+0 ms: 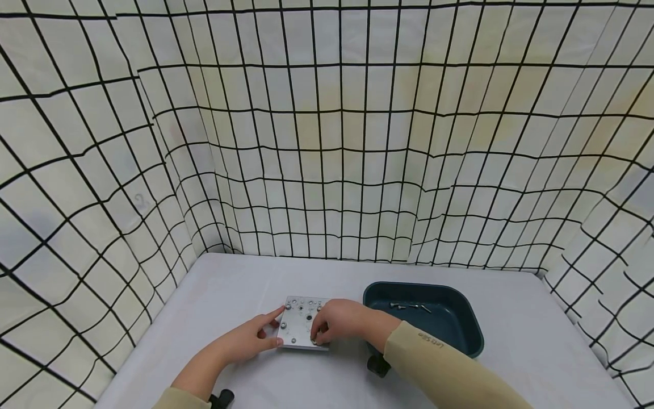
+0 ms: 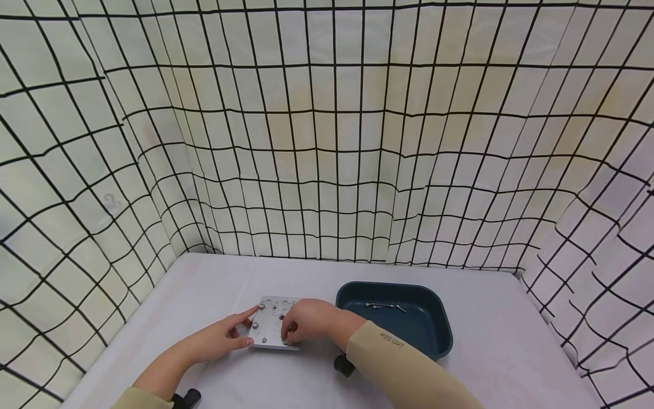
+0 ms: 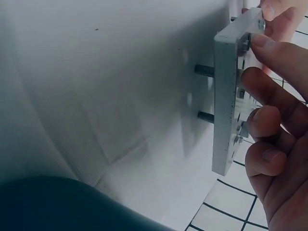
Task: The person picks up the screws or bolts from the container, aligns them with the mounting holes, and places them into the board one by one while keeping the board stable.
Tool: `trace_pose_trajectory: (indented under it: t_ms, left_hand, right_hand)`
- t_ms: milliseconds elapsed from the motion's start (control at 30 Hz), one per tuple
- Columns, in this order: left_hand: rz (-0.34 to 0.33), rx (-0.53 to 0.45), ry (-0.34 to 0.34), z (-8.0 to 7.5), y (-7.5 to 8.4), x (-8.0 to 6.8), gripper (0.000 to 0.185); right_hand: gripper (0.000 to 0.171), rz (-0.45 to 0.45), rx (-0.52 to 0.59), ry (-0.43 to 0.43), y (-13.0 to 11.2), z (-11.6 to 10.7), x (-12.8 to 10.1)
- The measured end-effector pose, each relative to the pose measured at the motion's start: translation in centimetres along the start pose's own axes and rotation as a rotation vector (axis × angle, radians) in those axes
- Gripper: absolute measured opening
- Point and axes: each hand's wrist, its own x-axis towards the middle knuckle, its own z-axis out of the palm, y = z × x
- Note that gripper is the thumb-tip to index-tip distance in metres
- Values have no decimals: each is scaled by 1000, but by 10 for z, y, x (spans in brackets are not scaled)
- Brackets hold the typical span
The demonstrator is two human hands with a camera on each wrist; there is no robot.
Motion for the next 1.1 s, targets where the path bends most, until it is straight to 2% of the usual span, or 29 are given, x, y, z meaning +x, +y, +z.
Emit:
trace_pose_trajectory:
  t_ms: [133, 433, 700, 967, 1100]
  left_hand:
    - [0, -5, 8, 1, -2, 1, 81]
    - [13, -17, -25, 2, -6, 3, 82]
    - [14, -35, -35, 2, -7, 4, 81]
    - [18, -45, -32, -1, -4, 2, 79]
    - [14, -46, -36, 0, -5, 3, 78]
  right_hand:
    - [8, 2, 11, 18, 2, -4, -3]
    - [14, 18, 90, 87, 12, -28, -18]
    - [16, 53, 136, 145, 31, -50, -44]
    - [16, 124, 207, 191, 69, -63, -85]
    - [20, 167, 194, 191, 95, -63, -109]
